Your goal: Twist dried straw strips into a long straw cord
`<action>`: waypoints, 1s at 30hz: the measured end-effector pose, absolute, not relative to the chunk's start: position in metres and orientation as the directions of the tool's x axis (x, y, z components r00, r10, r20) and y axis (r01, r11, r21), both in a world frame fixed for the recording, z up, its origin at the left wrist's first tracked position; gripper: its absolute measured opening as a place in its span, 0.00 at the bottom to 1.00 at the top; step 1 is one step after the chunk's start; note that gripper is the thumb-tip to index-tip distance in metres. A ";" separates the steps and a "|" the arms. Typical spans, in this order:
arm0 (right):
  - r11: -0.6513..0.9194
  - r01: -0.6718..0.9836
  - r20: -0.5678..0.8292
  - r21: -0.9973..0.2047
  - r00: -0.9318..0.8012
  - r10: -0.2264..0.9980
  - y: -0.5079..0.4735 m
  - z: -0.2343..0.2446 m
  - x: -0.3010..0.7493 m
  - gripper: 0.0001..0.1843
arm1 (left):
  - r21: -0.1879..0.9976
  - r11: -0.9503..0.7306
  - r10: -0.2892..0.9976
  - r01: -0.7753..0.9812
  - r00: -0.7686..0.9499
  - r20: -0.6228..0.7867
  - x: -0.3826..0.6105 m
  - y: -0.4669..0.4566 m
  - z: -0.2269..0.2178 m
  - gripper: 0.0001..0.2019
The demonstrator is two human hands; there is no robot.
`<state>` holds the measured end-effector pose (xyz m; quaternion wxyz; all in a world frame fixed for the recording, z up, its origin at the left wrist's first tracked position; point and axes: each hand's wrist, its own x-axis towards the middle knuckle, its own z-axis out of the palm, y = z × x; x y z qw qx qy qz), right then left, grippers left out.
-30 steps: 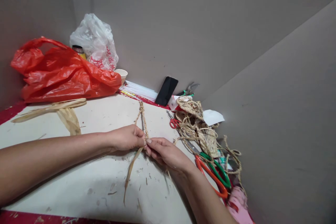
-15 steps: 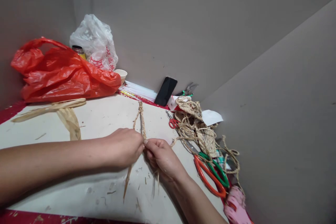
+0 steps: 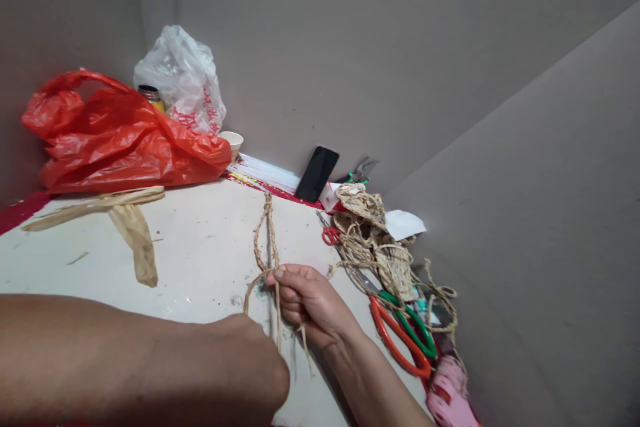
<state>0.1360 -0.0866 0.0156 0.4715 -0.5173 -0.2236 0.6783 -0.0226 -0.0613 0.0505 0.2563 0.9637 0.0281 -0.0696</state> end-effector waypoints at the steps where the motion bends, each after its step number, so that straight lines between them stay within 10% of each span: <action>1: -0.457 -0.411 -0.489 -0.788 -0.032 0.872 -0.087 0.016 0.138 0.12 | 0.563 -0.824 -0.020 0.064 0.990 -0.142 -0.024 -0.059 0.057 0.15; 8: -0.455 -0.425 -0.462 -0.783 -0.095 0.882 -0.085 0.016 0.147 0.13 | 0.750 -0.533 0.585 0.392 0.811 -0.009 0.000 0.007 0.056 0.09; 13: -0.475 -0.368 -0.459 -0.799 -0.135 0.878 -0.085 0.015 0.150 0.13 | 0.923 -0.067 0.384 0.379 0.864 -0.326 0.010 0.013 0.024 0.12; 21: -0.379 -0.034 -0.376 -0.925 -0.071 0.924 -0.085 0.018 0.155 0.15 | 0.904 -0.271 0.393 0.331 0.895 -0.210 0.006 0.016 0.025 0.11; 30: -0.142 0.565 -0.157 -0.813 0.023 0.987 -0.090 0.019 0.150 0.16 | 0.939 -0.036 0.349 0.343 0.884 -0.310 0.012 0.015 0.015 0.12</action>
